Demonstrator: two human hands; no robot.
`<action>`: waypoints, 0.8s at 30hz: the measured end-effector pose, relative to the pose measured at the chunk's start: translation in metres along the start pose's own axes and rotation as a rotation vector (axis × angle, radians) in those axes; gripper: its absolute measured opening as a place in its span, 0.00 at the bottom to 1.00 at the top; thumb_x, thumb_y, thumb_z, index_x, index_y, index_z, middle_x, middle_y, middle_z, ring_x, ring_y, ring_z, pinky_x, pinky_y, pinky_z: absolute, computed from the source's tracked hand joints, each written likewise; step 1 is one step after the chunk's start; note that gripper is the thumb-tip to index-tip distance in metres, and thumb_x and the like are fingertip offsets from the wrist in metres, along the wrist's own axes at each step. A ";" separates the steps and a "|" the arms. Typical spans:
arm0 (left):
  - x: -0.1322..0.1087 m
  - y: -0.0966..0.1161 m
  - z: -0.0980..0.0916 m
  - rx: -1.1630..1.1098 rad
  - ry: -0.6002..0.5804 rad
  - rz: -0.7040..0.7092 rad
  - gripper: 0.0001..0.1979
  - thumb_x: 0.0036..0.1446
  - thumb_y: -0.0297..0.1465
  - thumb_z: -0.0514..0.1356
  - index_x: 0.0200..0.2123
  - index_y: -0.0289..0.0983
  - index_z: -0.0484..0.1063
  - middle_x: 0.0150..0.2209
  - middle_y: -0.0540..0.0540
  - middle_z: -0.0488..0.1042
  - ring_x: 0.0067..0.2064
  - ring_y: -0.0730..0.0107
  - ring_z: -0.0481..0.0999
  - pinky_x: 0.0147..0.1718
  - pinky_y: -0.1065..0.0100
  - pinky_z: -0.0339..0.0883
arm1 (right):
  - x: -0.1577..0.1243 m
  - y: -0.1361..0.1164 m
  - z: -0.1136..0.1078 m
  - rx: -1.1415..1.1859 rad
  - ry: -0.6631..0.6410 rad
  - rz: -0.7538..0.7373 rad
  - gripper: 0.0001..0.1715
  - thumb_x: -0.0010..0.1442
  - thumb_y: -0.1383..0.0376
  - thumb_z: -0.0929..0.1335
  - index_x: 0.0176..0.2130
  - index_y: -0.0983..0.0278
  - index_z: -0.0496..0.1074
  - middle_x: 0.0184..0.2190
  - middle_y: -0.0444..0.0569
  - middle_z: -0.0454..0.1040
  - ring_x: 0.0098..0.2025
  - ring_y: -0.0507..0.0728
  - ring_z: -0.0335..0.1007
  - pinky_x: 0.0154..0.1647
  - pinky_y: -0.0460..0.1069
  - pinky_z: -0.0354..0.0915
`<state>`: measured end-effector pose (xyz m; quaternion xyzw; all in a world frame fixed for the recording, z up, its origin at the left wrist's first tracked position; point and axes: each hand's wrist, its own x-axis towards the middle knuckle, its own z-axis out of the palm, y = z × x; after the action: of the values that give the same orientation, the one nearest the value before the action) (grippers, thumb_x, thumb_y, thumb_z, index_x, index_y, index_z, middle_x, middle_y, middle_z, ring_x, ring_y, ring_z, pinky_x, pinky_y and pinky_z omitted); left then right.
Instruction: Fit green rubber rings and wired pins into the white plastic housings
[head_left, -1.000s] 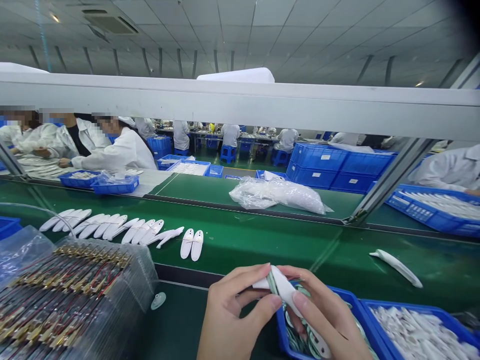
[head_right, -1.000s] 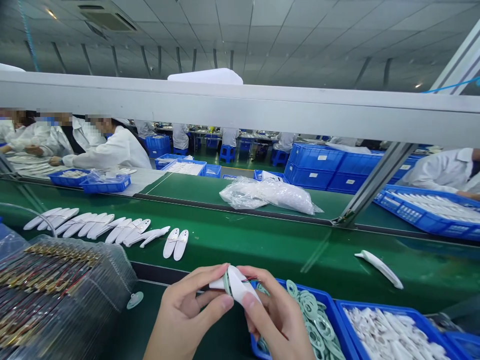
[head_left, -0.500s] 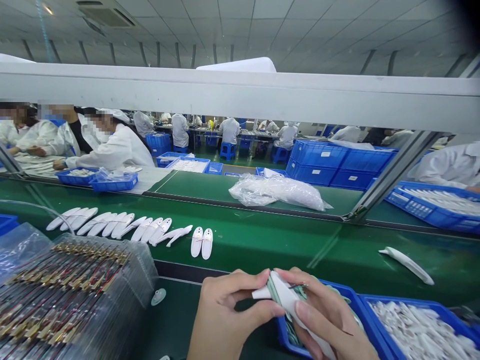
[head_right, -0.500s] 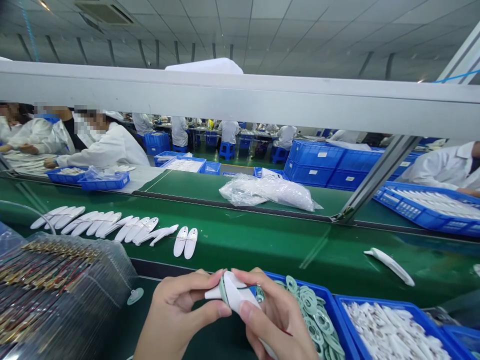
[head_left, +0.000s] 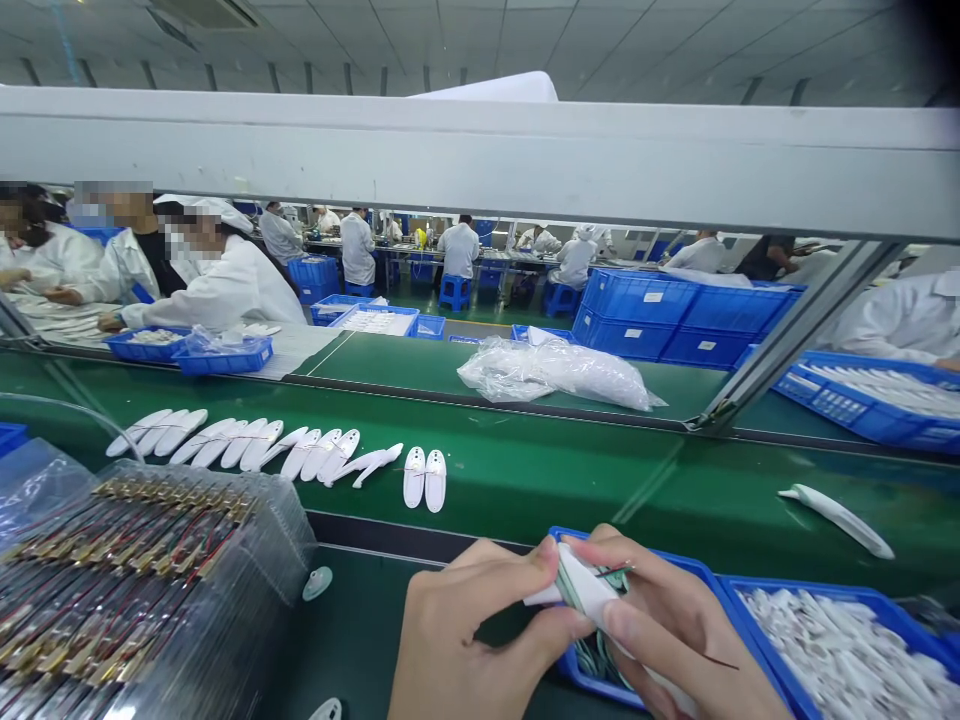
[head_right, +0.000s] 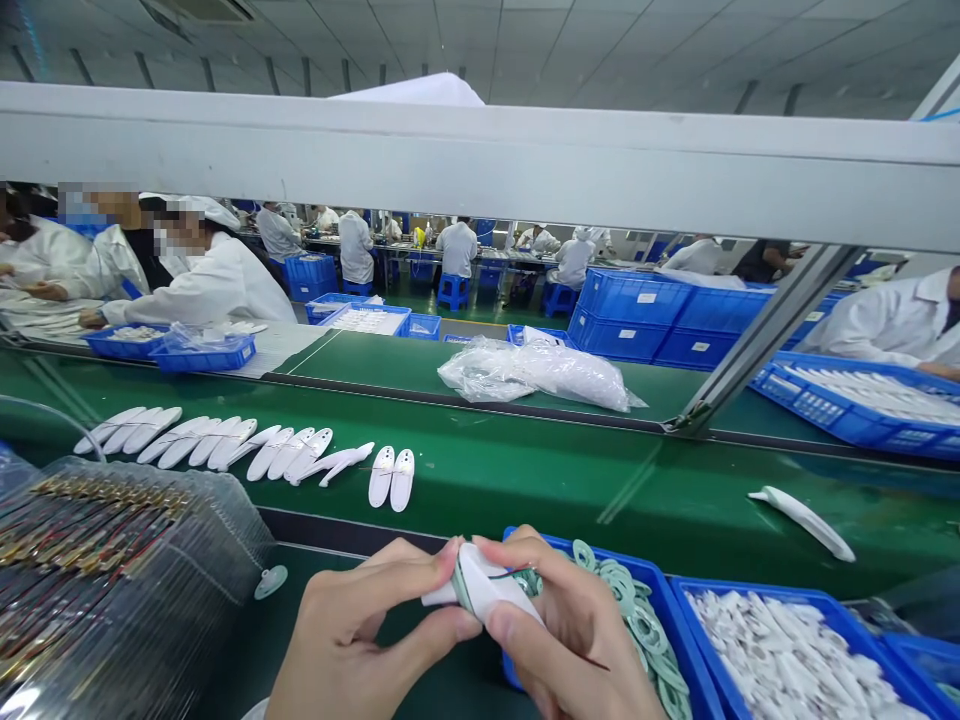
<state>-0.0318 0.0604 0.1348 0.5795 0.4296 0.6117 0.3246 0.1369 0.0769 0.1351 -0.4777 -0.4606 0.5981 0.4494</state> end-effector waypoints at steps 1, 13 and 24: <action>0.000 0.001 0.000 0.024 0.000 0.008 0.18 0.50 0.21 0.71 0.41 0.48 0.86 0.32 0.52 0.85 0.31 0.69 0.81 0.32 0.75 0.73 | 0.001 0.001 0.000 0.021 -0.016 0.016 0.24 0.49 0.48 0.79 0.43 0.55 0.83 0.40 0.51 0.75 0.16 0.42 0.56 0.16 0.43 0.47; -0.006 0.018 0.012 -0.356 -0.030 -0.221 0.22 0.67 0.49 0.55 0.45 0.46 0.86 0.46 0.39 0.82 0.28 0.68 0.79 0.30 0.67 0.78 | -0.002 -0.011 0.002 0.354 -0.122 0.105 0.39 0.52 0.47 0.78 0.57 0.56 0.68 0.20 0.41 0.72 0.15 0.46 0.61 0.17 0.39 0.50; 0.001 0.006 0.018 -0.357 0.249 -0.365 0.10 0.60 0.39 0.66 0.40 0.43 0.84 0.27 0.50 0.77 0.19 0.76 0.73 0.20 0.74 0.73 | 0.002 -0.005 0.046 0.387 -0.047 0.025 0.24 0.52 0.47 0.78 0.39 0.61 0.79 0.21 0.44 0.75 0.22 0.50 0.69 0.20 0.41 0.64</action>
<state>-0.0139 0.0610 0.1402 0.3466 0.4488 0.6754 0.4714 0.0921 0.0742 0.1455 -0.3739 -0.3413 0.6922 0.5144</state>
